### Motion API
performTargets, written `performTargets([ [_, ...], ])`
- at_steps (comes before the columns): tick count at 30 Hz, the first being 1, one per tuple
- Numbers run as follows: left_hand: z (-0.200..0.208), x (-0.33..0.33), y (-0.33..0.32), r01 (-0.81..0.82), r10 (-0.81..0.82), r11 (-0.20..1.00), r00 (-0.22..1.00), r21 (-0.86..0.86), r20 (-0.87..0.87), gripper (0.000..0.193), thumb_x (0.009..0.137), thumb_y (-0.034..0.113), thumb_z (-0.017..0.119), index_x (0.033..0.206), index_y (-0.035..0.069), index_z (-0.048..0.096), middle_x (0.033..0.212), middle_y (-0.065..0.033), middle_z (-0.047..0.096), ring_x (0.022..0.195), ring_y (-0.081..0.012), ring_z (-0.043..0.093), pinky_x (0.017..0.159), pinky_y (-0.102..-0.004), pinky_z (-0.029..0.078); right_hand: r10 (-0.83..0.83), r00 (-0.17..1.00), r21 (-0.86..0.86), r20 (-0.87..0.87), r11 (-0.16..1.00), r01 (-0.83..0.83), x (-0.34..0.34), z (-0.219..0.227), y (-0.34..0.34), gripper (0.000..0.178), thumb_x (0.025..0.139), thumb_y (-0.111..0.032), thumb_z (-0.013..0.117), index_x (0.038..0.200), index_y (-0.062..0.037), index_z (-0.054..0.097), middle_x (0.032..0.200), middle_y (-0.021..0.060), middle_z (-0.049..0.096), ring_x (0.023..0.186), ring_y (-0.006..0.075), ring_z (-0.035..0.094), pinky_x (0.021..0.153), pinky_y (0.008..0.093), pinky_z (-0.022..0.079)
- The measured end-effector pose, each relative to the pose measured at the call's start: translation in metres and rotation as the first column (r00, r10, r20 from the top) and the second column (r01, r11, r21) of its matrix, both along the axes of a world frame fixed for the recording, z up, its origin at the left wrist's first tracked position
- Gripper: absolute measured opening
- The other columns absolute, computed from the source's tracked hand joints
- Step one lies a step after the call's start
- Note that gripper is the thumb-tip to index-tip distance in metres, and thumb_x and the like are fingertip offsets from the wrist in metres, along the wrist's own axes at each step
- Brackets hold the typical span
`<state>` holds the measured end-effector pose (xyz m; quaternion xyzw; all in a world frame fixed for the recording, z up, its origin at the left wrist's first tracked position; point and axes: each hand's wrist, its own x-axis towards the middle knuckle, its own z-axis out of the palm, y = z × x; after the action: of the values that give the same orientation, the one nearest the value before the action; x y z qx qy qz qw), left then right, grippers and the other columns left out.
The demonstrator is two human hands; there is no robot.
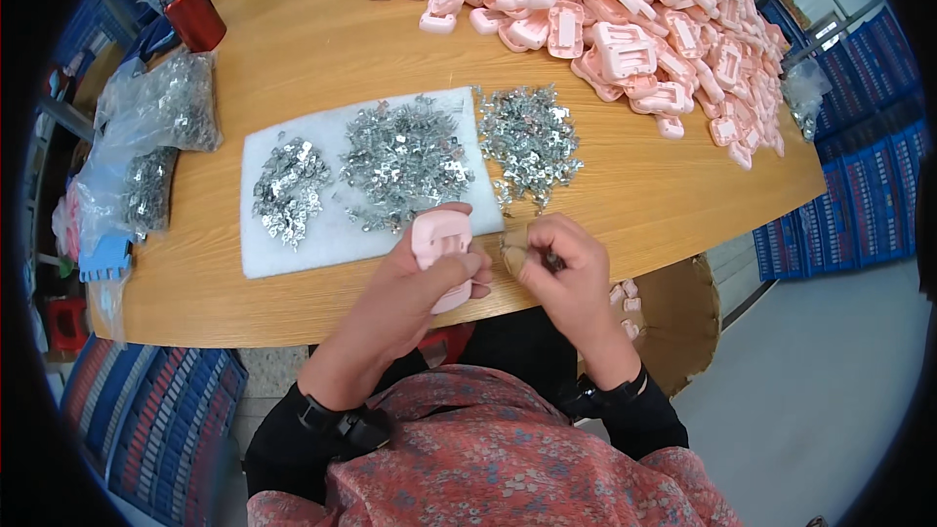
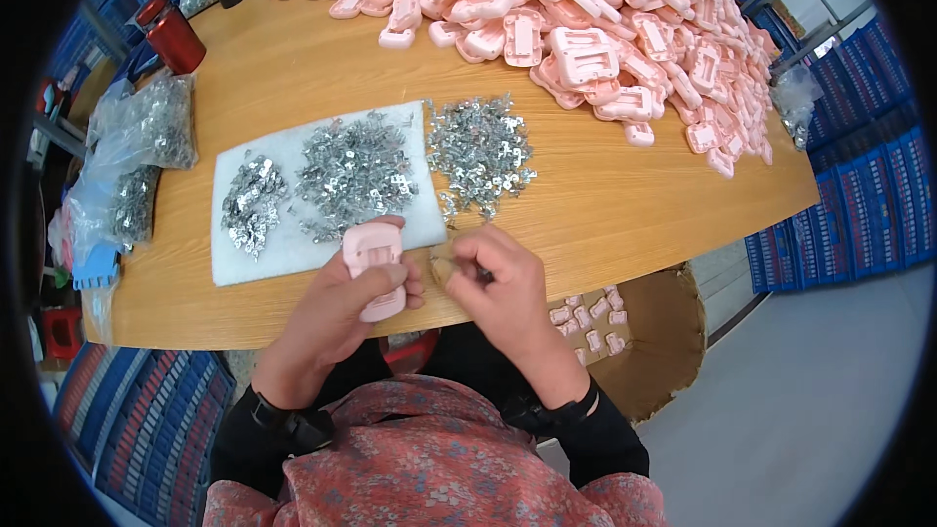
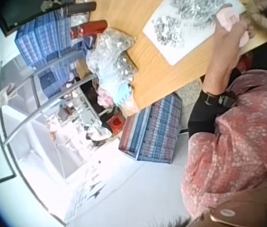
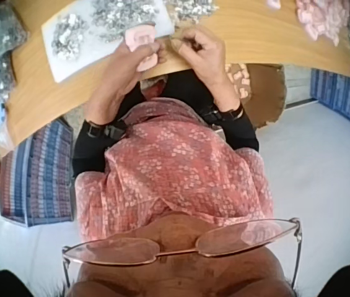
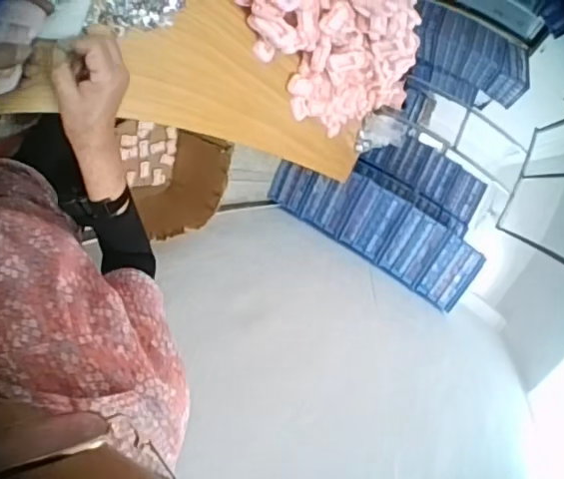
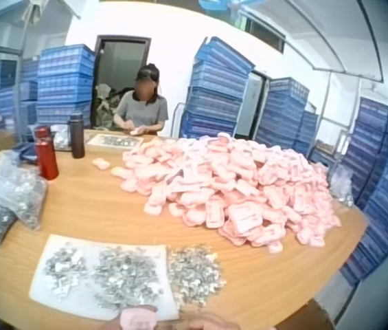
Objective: The person inserts small metal pins into pink plastic housings using a small metal tool. They pick up a housing, insert a pin, and place the finished unit into a cardboard box. The task is performed repeatedly at a table with piles of components.
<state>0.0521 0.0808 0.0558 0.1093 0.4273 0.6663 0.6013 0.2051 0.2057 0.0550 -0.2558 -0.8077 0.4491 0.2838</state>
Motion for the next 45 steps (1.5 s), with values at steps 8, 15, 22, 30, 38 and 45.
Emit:
performTargets([
  [8, -0.008, 0.005, 0.011, -0.048, 0.049, 0.999, 0.996, 0.015, -0.068, 0.05, 0.091, 0.003, 0.064, 0.136, 0.006, 0.044, 0.106, -0.0061, 0.058, 0.095, -0.0145, 0.06, 0.081, -0.0326, 0.054, 0.073, 0.995, 0.558, -0.062, 0.829, -0.026, -0.004, -0.008, -0.005, 0.028, 0.064, -0.004, 0.077, 0.089, -0.007, 0.066, 0.092, 0.0064, 0.065, 0.076, 0.0249, 0.064, 0.062, 0.0339, 0.052],
  [15, -0.015, 0.001, 0.008, -0.047, 0.041, 0.998, 0.99, 0.039, 0.133, 0.051, 0.091, 0.003, 0.064, 0.138, 0.006, 0.044, 0.106, -0.0056, 0.059, 0.095, -0.0149, 0.06, 0.084, -0.033, 0.053, 0.168, 0.985, 0.673, -0.043, 0.734, -0.095, -0.006, -0.003, -0.004, 0.027, 0.065, -0.007, 0.076, 0.091, -0.0076, 0.067, 0.094, 0.0057, 0.066, 0.075, 0.0231, 0.063, 0.062, 0.0325, 0.052],
  [22, -0.013, -0.004, 0.004, 0.034, -0.036, 0.998, 0.999, 0.044, 0.026, 0.049, 0.091, 0.002, 0.064, 0.136, 0.008, 0.047, 0.103, -0.0034, 0.059, 0.091, -0.0139, 0.061, 0.08, -0.0301, 0.054, 0.108, 0.994, 0.08, -0.008, 0.991, -0.107, -0.006, 0.011, -0.006, 0.02, 0.077, -0.006, 0.07, 0.096, -0.0029, 0.066, 0.082, 0.0102, 0.063, 0.067, 0.0218, 0.061, 0.063, 0.0319, 0.049],
  [30, -0.009, -0.012, -0.005, 0.125, -0.111, 0.989, 0.979, 0.075, -0.173, 0.047, 0.091, 0.004, 0.066, 0.134, 0.006, 0.049, 0.097, -0.001, 0.059, 0.084, -0.0112, 0.06, 0.077, -0.0273, 0.052, 0.307, 0.941, -0.453, 0.144, 0.866, -0.213, -0.007, 0.029, 0.007, 0.013, 0.085, -0.007, 0.062, 0.095, -0.0003, 0.065, 0.079, -0.0012, 0.059, 0.069, 0.0049, 0.049, 0.062, 0.0233, 0.042],
  [38, -0.011, -0.01, -0.01, 0.117, -0.114, 0.992, 0.992, 0.051, -0.062, 0.048, 0.091, 0.004, 0.065, 0.135, 0.005, 0.047, 0.097, -0.0034, 0.06, 0.083, -0.0138, 0.063, 0.078, -0.0323, 0.055, 0.295, 0.953, -0.764, -0.066, 0.599, -0.239, -0.014, 0.016, -0.006, 0.011, 0.091, -0.009, 0.059, 0.097, -0.0005, 0.062, 0.079, -0.0043, 0.056, 0.071, 0.0042, 0.051, 0.063, 0.0219, 0.042],
  [45, -0.018, -0.018, -0.011, 0.091, -0.107, 0.993, 0.957, 0.072, 0.269, 0.051, 0.106, 0.045, 0.034, 0.135, 0.006, 0.049, 0.092, -0.0085, 0.064, 0.08, -0.0197, 0.066, 0.073, -0.0406, 0.06, 0.155, 0.98, -0.764, -0.124, 0.616, -0.194, -0.014, 0.01, -0.004, 0.01, 0.092, -0.007, 0.058, 0.1, -0.0011, 0.059, 0.08, -0.0031, 0.055, 0.069, 0.0031, 0.049, 0.065, 0.0185, 0.041],
])
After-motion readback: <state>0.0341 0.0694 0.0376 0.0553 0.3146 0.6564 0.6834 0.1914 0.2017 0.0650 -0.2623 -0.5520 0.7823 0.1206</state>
